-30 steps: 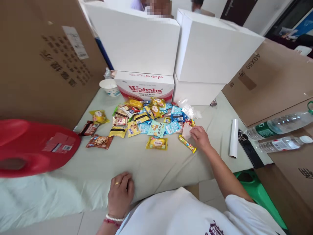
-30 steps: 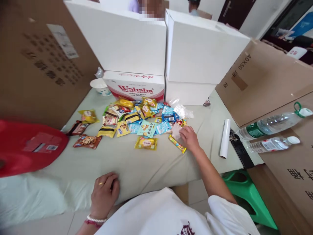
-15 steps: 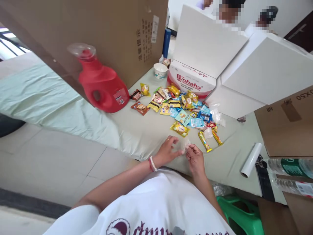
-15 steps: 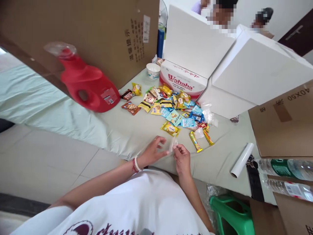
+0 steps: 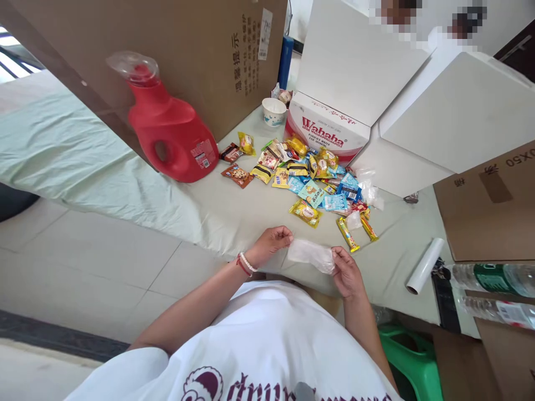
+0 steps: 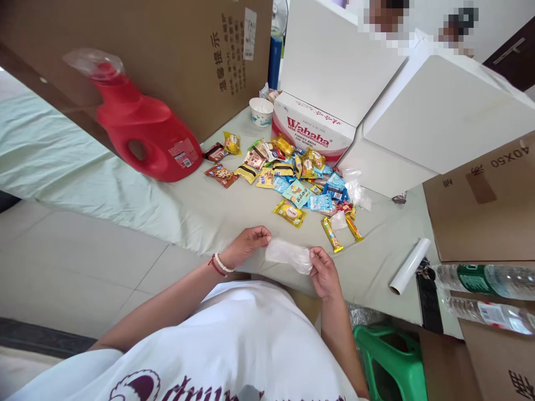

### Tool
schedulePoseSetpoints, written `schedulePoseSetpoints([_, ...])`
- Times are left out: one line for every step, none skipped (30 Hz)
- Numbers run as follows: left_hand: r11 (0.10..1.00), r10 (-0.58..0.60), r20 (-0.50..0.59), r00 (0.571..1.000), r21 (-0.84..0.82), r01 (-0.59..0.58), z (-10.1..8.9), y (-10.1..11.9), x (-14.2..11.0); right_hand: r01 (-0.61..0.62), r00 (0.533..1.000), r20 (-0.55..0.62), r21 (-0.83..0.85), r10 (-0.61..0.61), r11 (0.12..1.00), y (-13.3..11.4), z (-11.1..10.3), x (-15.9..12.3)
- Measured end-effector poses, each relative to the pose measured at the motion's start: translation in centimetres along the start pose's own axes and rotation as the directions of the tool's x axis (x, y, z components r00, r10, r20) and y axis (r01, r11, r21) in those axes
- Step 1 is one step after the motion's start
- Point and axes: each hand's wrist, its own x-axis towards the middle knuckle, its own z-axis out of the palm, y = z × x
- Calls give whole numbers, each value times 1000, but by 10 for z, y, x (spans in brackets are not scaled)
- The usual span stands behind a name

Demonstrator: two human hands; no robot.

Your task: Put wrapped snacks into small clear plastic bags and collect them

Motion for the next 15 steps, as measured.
schedulePoseSetpoints([999,14,-74,997,30,-12,-1,2,0,5,1000,-1,-1,-5,1000,2,1,-1])
schedulePoseSetpoints([998,29,-166,986,65,-19,-1,3,0,30,999,-21,-8,-30,1000,5,3,-2])
schedulePoseSetpoints([995,42,-254,966,94,-19,1,4,-1,71,996,-58,-19,-72,997,7,5,-3])
schedulePoseSetpoints([994,43,-311,949,111,-9,4,5,-3,121,987,-104,-34,-124,992,10,7,-3])
schedulePoseSetpoints([994,22,-321,947,109,14,8,6,-5,173,973,-144,-60,-180,983,13,10,-4])
schedulePoseSetpoints([995,-20,-282,959,89,47,14,7,-8,218,958,-167,-98,-232,971,15,12,-5])
schedulePoseSetpoints([994,-75,-211,975,58,89,21,8,-11,253,947,-167,-144,-275,957,17,15,-6])
schedulePoseSetpoints([991,-131,-132,983,23,135,29,8,-13,274,942,-144,-191,-303,942,19,17,-8])
schedulePoseSetpoints([984,-179,-65,982,-7,179,37,8,-14,287,942,-107,-235,-319,929,21,20,-9])
schedulePoseSetpoints([978,-209,-17,978,-24,209,45,8,-14,297,944,-61,-271,-324,916,23,22,-11])
schedulePoseSetpoints([976,-215,9,977,-24,215,52,7,-12,307,945,-18,-297,-326,904,25,24,-12])
schedulePoseSetpoints([980,-199,18,980,-16,199,58,5,-10,316,944,12,-311,-328,896,26,26,-13])
schedulePoseSetpoints([984,-175,19,984,-13,175,62,3,-7,320,943,20,-313,-331,894,28,27,-13])
schedulePoseSetpoints([988,-152,17,988,-24,153,65,0,-4,317,943,2,-303,-332,899,29,26,-14])
schedulePoseSetpoints([988,-140,12,990,-58,141,66,-3,-1,303,945,-40,-278,-326,912,31,25,-14])
